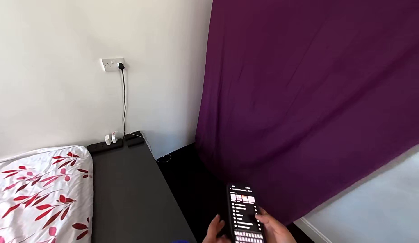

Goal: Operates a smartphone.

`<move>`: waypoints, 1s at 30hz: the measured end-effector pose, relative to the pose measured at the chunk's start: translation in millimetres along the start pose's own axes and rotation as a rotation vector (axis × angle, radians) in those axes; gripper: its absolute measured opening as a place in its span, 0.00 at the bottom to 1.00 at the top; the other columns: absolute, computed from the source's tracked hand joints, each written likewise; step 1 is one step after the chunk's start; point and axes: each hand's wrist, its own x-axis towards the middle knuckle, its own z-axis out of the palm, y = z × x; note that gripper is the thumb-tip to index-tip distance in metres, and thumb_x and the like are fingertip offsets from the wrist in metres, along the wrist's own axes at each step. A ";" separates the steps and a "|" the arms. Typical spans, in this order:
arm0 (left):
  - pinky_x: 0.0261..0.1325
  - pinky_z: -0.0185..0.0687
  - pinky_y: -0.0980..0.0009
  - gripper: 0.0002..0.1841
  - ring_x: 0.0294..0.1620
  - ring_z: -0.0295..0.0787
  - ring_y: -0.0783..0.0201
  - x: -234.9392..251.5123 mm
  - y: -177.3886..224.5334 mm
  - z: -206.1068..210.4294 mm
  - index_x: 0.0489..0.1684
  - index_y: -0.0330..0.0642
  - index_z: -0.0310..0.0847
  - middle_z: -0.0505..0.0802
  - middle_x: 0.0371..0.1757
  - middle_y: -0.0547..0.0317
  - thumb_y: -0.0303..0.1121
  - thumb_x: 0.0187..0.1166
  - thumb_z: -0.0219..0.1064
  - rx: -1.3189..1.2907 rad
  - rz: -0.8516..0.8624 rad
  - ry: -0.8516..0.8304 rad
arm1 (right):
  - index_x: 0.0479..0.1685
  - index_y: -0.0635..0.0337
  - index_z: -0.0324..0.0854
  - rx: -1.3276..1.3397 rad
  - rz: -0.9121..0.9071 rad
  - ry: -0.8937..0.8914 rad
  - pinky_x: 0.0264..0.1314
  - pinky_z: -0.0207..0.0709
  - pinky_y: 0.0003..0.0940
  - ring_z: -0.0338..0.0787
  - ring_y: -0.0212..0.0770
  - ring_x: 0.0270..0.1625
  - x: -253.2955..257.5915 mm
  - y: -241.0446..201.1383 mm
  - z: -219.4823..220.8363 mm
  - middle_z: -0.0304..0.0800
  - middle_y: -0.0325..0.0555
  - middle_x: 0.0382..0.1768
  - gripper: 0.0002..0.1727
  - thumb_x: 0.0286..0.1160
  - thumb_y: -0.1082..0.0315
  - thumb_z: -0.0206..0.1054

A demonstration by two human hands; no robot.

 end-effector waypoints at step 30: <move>0.80 0.75 0.60 0.49 0.79 0.76 0.64 19.6 16.3 7.7 0.89 0.36 0.11 0.67 0.85 0.43 0.14 0.69 0.48 -0.334 0.227 -0.082 | 0.83 0.67 0.49 -0.320 -0.149 -0.114 0.64 0.89 0.40 0.92 0.41 0.62 -8.7 9.6 39.0 0.86 0.51 0.64 0.51 0.54 0.86 0.76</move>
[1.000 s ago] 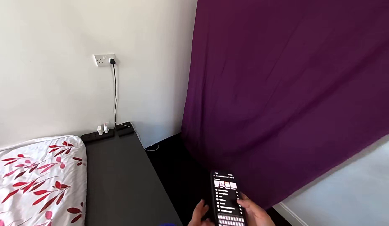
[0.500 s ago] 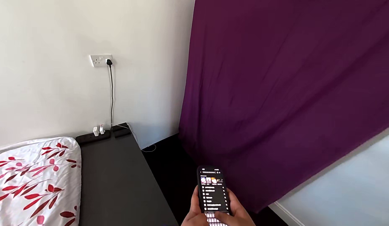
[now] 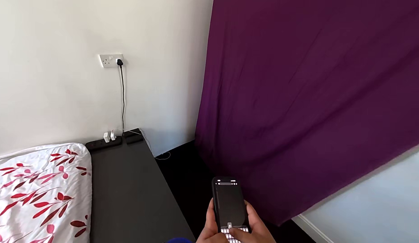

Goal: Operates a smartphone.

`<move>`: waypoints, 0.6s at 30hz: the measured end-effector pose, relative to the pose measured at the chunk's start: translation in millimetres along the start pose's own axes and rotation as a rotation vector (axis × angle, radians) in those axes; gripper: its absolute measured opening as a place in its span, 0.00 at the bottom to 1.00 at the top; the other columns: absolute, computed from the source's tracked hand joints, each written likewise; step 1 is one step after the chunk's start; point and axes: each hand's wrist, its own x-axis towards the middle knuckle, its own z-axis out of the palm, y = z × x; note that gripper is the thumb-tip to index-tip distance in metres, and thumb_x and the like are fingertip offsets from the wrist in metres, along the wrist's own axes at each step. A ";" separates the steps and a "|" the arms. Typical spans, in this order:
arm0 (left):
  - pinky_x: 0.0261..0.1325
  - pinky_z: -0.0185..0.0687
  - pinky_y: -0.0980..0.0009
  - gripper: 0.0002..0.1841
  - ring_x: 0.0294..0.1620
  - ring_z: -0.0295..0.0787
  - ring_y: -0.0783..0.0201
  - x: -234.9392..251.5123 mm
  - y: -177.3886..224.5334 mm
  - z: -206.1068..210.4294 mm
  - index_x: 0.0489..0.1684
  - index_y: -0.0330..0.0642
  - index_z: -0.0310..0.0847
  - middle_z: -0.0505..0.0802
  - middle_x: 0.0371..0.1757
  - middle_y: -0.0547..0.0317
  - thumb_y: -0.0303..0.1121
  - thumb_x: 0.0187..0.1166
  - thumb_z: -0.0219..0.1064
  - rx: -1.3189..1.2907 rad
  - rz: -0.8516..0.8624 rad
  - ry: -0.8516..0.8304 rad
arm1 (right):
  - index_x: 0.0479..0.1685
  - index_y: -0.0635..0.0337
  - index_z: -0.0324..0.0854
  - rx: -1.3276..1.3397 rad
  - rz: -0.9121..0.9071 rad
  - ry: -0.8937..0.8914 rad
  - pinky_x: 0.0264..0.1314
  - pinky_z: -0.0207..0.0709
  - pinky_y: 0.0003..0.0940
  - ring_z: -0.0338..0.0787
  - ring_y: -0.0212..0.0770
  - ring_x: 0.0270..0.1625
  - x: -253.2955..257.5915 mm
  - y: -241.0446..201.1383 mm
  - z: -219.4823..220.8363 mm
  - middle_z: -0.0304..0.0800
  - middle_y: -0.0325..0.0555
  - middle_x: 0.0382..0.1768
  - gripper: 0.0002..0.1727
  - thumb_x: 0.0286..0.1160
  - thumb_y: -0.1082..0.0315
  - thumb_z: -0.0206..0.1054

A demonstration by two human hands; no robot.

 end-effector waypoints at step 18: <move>0.76 0.80 0.58 0.50 0.74 0.81 0.64 1.3 3.0 -3.6 0.90 0.39 0.14 0.74 0.81 0.50 0.13 0.65 0.47 -0.089 0.045 -0.003 | 0.92 0.63 0.17 0.177 -0.104 -0.466 0.82 0.76 0.53 0.78 0.51 0.81 3.2 -1.2 -29.8 0.67 0.55 0.85 0.70 0.57 0.81 0.77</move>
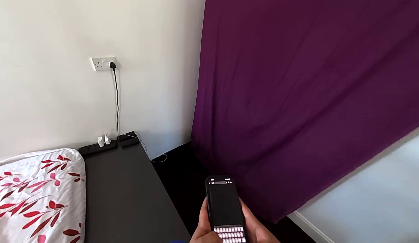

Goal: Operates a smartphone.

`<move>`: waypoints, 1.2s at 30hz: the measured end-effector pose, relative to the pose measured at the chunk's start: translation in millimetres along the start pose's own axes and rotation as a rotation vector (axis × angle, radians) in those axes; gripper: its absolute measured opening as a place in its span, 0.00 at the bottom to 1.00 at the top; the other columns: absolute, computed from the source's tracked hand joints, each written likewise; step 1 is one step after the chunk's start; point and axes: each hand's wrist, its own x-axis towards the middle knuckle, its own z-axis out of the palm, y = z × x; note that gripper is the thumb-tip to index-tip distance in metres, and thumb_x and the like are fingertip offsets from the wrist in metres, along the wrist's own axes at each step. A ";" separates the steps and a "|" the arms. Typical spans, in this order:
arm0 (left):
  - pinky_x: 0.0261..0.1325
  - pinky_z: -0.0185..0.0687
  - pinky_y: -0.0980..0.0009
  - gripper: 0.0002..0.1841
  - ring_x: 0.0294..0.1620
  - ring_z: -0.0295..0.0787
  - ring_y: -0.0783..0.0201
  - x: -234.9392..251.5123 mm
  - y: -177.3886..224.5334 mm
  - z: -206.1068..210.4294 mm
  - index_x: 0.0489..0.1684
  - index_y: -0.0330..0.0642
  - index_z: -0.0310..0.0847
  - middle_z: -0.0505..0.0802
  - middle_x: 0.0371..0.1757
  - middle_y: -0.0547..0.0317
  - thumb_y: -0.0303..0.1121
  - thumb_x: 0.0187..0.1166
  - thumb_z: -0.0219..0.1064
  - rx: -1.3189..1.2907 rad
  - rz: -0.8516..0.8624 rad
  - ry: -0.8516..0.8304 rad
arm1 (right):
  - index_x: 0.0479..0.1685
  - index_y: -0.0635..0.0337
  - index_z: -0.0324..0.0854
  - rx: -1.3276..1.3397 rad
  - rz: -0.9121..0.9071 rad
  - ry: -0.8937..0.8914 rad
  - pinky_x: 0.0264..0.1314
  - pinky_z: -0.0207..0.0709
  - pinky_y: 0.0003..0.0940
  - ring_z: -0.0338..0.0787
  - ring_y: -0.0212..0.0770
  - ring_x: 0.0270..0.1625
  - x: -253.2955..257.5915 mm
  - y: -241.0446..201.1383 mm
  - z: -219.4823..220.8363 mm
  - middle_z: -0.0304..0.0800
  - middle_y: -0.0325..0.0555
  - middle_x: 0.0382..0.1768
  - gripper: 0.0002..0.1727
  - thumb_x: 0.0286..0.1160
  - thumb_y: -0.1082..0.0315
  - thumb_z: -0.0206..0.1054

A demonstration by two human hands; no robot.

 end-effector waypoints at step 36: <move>0.75 0.81 0.53 0.50 0.73 0.84 0.57 -1.0 -1.7 5.5 0.90 0.40 0.14 0.76 0.80 0.47 0.10 0.69 0.49 0.016 0.007 -0.101 | 0.87 0.64 0.50 0.021 0.077 0.084 0.67 0.86 0.47 0.90 0.47 0.66 -12.4 -13.1 -11.7 0.88 0.52 0.68 0.41 0.63 0.83 0.51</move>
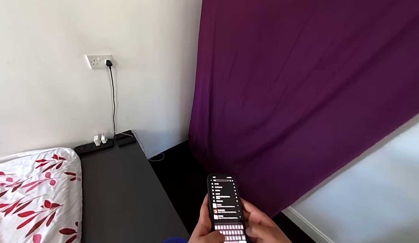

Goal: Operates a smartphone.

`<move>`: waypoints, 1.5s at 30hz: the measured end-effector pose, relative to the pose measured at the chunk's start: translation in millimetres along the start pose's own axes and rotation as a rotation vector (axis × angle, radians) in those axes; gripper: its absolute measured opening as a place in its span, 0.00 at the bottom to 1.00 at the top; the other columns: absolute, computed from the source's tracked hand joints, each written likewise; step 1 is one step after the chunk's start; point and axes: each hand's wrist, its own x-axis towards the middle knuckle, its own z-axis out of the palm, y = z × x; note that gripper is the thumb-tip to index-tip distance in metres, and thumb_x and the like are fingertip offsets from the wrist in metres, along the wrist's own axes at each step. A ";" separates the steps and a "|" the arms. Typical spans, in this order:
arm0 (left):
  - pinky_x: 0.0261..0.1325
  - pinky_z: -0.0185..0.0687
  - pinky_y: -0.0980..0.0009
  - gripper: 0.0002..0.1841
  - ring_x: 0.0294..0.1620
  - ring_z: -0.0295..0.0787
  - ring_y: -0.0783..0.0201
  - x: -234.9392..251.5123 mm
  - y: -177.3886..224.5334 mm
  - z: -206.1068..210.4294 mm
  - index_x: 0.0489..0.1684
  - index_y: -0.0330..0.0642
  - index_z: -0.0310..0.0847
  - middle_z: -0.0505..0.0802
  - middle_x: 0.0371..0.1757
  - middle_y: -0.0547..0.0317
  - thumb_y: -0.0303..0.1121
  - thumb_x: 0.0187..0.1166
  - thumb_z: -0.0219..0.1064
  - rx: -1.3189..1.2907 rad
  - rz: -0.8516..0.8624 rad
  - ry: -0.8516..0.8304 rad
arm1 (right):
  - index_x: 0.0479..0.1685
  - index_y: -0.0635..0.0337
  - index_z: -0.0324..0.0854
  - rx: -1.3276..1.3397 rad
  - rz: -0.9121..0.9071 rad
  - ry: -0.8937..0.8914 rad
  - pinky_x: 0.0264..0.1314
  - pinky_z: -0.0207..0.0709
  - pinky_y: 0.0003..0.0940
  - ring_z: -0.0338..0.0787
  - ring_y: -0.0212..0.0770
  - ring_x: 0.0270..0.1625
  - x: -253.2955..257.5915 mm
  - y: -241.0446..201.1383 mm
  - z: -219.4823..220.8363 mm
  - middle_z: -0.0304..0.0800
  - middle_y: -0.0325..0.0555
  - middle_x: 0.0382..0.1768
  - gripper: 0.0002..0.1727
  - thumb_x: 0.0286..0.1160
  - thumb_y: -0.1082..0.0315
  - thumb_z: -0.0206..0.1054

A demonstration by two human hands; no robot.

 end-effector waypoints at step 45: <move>0.77 0.80 0.60 0.47 0.75 0.82 0.62 0.4 -7.1 10.8 0.90 0.32 0.17 0.73 0.81 0.42 0.15 0.76 0.54 0.152 0.016 0.108 | 0.91 0.71 0.37 -0.279 -0.042 0.088 0.73 0.86 0.49 0.91 0.50 0.68 -6.3 0.1 13.6 0.84 0.55 0.73 0.61 0.55 0.86 0.79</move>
